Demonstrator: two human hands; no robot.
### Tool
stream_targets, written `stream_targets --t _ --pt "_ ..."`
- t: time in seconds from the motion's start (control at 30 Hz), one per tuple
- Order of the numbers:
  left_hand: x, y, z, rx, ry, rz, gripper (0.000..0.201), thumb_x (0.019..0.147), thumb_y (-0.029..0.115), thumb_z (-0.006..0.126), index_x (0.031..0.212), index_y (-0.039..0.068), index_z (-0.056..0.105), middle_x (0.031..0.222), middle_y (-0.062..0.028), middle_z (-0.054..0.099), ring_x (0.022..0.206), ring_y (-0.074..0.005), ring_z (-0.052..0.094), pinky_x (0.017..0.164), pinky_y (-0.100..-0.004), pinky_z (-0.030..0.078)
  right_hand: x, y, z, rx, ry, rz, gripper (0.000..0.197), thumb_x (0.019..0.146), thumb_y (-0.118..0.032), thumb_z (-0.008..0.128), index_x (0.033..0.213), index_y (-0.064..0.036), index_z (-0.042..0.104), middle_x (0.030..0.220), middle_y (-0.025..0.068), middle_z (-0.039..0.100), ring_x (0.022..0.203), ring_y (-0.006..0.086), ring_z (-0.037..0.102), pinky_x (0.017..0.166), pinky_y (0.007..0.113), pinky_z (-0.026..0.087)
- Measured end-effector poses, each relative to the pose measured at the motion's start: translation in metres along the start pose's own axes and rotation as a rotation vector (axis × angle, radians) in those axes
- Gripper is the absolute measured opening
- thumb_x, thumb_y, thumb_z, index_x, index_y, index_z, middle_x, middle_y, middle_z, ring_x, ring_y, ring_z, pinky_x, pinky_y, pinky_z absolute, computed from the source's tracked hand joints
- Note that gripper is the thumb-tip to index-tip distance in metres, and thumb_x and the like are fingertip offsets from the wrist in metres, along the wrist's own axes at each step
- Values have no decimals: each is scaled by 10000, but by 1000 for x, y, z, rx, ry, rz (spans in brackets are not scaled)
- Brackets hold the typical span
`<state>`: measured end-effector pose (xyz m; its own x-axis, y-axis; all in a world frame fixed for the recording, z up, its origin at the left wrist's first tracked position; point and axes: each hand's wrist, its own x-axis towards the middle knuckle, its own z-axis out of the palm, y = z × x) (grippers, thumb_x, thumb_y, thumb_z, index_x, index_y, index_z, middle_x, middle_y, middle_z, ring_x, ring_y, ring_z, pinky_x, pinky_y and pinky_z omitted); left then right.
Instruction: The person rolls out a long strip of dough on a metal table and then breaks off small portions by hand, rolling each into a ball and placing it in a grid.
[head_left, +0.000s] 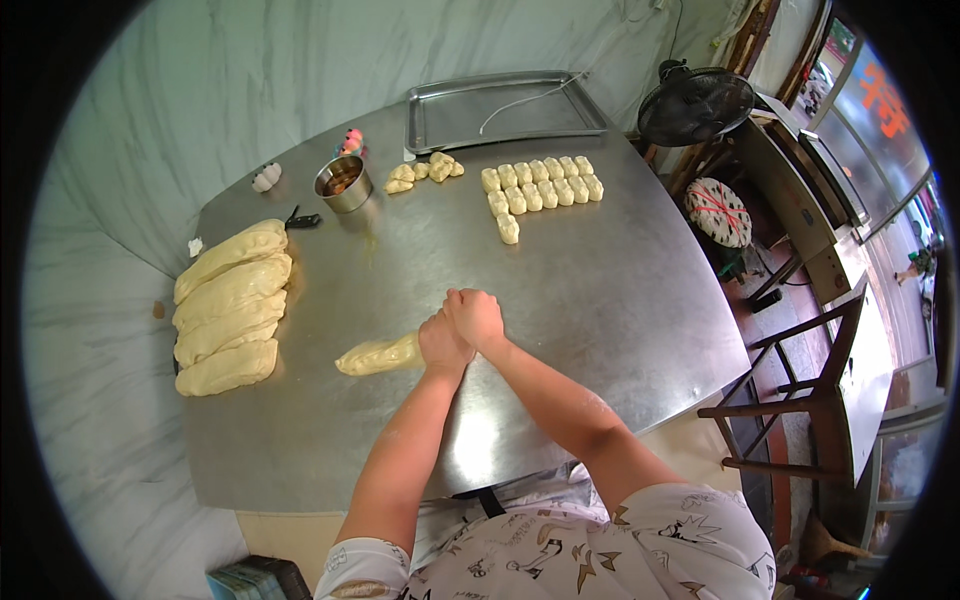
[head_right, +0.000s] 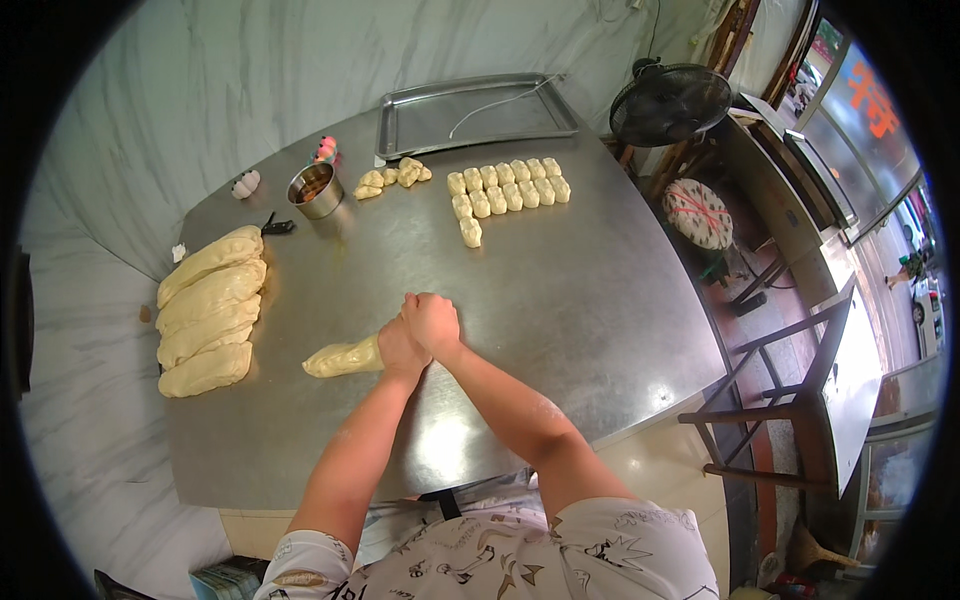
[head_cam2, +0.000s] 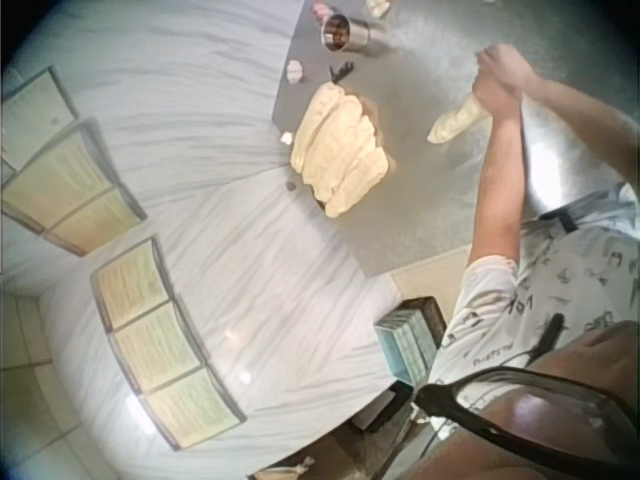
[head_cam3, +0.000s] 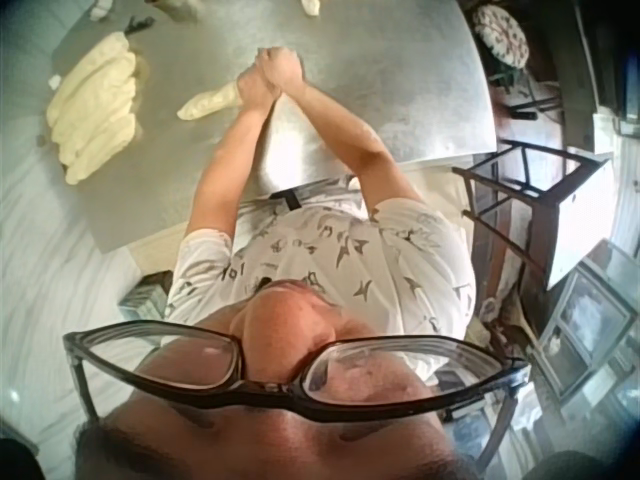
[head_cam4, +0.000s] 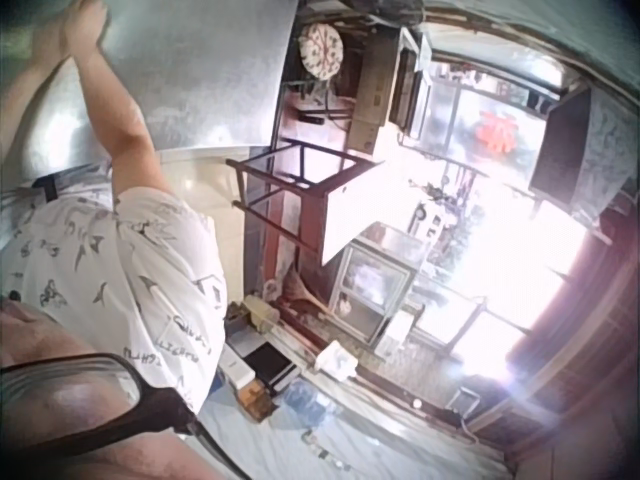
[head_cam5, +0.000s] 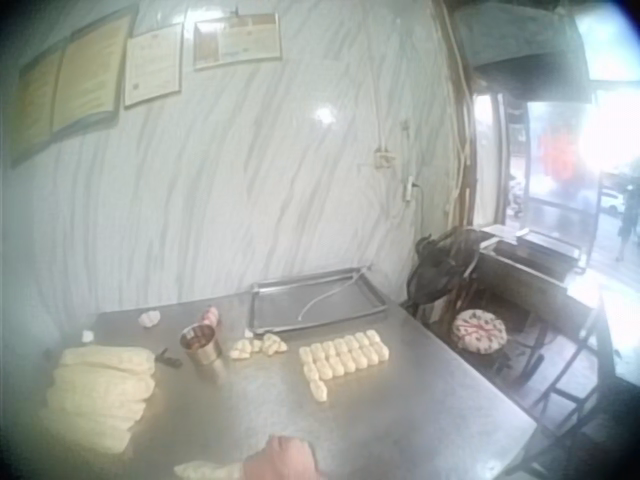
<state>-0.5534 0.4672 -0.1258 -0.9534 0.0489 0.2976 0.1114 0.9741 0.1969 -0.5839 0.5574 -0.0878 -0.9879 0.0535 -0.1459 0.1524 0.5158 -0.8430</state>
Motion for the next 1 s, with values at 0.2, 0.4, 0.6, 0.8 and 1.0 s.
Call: stream_targets --t 0.2,0.4,0.6,0.8,1.0 --pt "16 19 -6 80 -285 -67 224 926 294 699 1051 108 690 914 -123 808 866 -316 799 772 -446 629 17 20 -11 -128 23 37 353 980 -347 646 940 -45 824 995 243 784 961 488 736 906 534 610" --pt "31 -3 5 -74 -187 -146 290 930 351 700 1035 80 690 922 -164 796 869 -383 782 784 -511 618 -33 -9 -66 378 -537 -444 314 989 -285 657 963 4 776 1042 119 811 898 266 752 851 393 608" --pt "8 -13 -30 -217 -58 -46 764 864 544 836 1392 53 584 1273 -210 691 1262 -371 631 1139 -531 430 20 -25 -156 119 -265 -100 441 1070 -359 623 1269 12 755 1150 111 781 1035 164 696 940 349 562" --pt "-27 -32 -46 185 -107 153 799 817 564 868 1391 71 611 1122 -134 686 1095 -313 654 1057 -507 468 153 84 -156 100 102 -247 423 1023 -369 659 1275 -59 799 1031 190 820 997 259 787 905 386 593" --pt "-7 -34 -32 157 -46 207 625 775 547 895 1183 117 696 951 -92 693 881 -315 694 831 -493 564 202 97 -122 14 227 0 454 919 -448 756 1039 -16 830 1011 236 799 987 405 770 903 477 592"
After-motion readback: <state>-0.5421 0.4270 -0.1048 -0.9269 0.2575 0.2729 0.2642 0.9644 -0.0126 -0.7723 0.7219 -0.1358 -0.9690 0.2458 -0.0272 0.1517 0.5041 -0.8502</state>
